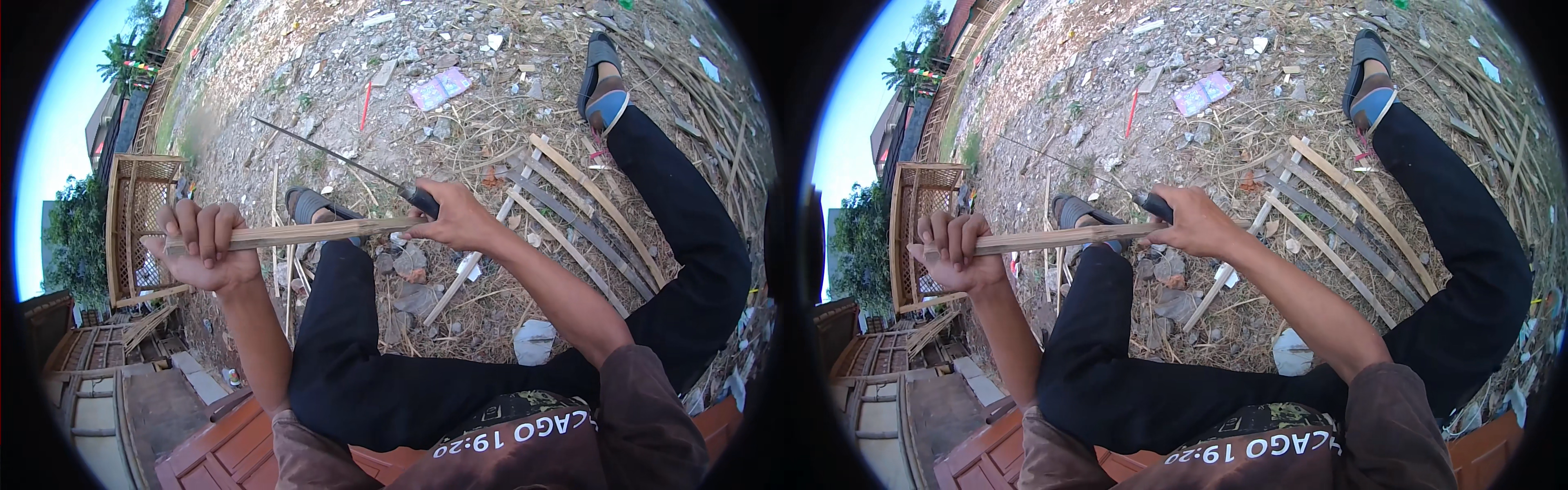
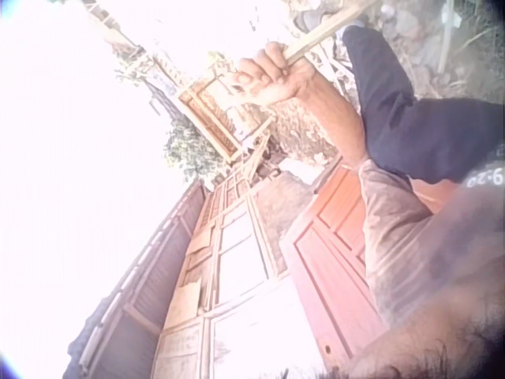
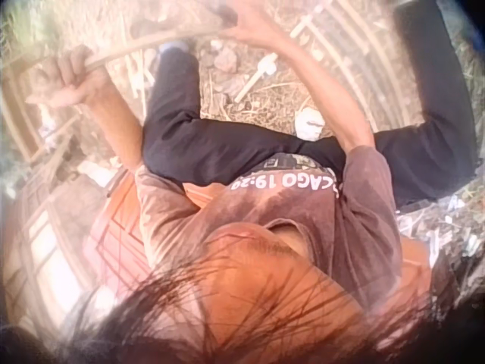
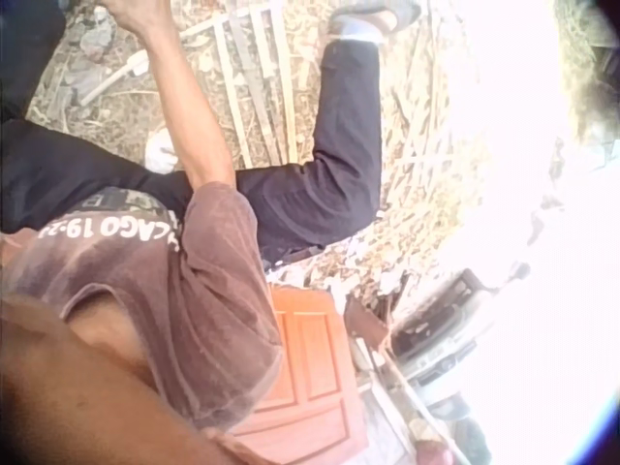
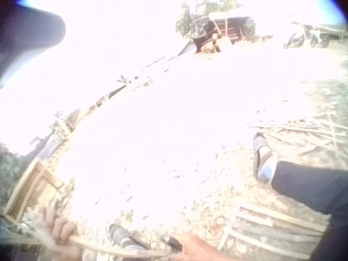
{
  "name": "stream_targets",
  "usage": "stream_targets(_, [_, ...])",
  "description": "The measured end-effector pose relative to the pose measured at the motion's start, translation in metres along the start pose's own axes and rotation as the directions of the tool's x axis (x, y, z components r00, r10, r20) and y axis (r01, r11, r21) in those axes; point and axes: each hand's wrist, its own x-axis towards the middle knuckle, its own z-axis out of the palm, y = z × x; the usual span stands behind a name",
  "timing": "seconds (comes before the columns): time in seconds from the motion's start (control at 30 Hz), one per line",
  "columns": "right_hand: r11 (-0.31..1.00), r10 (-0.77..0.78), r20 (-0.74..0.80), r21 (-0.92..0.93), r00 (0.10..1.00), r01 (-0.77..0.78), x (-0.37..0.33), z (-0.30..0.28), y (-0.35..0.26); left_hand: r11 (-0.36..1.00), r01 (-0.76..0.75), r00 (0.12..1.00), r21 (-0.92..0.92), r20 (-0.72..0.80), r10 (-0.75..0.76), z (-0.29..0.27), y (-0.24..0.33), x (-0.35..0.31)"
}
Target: The person uses a large knife to mark and cut thin wooden strips and then hammers nails into the wood to assemble a grid-like lattice frame on the ground.
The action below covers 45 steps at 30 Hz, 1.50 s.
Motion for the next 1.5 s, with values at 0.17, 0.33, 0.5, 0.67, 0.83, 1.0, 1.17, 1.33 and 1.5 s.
stream_targets(0.17, [0.982, 0.157, -0.059, 0.113, 0.986, -0.150, -0.011, -0.009, -0.024, 0.629, 0.072, 0.775, 0.774, -0.441, 0.453, -0.004, -0.045, 0.002])
stream_targets(0.33, [0.961, 0.201, -0.168, 0.226, 0.965, -0.160, 0.003, -0.003, -0.023, -0.148, -0.363, 0.928, 0.920, 0.343, -0.148, -0.038, -0.080, -0.028])
stream_targets(0.5, [0.788, 0.260, -0.227, 0.611, 0.939, -0.071, 0.022, -0.003, -0.022, -0.034, -0.534, 0.711, 0.845, 0.427, -0.559, -0.019, -0.124, -0.051])
stream_targets(0.67, [0.769, 0.359, -0.084, 0.591, 0.930, -0.244, 0.015, -0.014, -0.028, 0.090, -0.633, 0.672, 0.769, 0.603, -0.430, -0.010, -0.129, -0.044])
stream_targets(0.83, [0.700, 0.430, -0.100, 0.665, 0.897, -0.261, -0.001, -0.023, -0.011, 0.719, 0.087, 0.992, 0.690, 0.003, -0.123, -0.020, -0.146, -0.042])
stream_targets(1.0, [0.714, 0.503, -0.139, 0.622, 0.853, -0.320, -0.031, -0.024, 0.024, 0.895, 0.167, 0.967, 0.414, -0.245, -0.067, -0.055, -0.132, -0.024])
stream_targets(1.17, [0.936, 0.348, -0.372, 0.182, 0.860, -0.300, -0.037, -0.009, 0.049, 0.871, 0.274, 0.937, 0.408, -0.317, -0.146, -0.059, -0.122, -0.023])
stream_targets(1.33, [0.994, 0.110, -0.248, 0.044, 0.963, -0.102, -0.046, 0.017, -0.008, 0.828, 0.293, 0.903, 0.479, -0.422, -0.075, -0.054, -0.125, -0.031])
stream_targets(1.5, [0.994, 0.081, -0.213, -0.061, 0.974, -0.096, -0.049, 0.048, 0.008, 0.830, 0.303, 0.890, 0.468, -0.450, -0.071, -0.053, -0.130, -0.032])
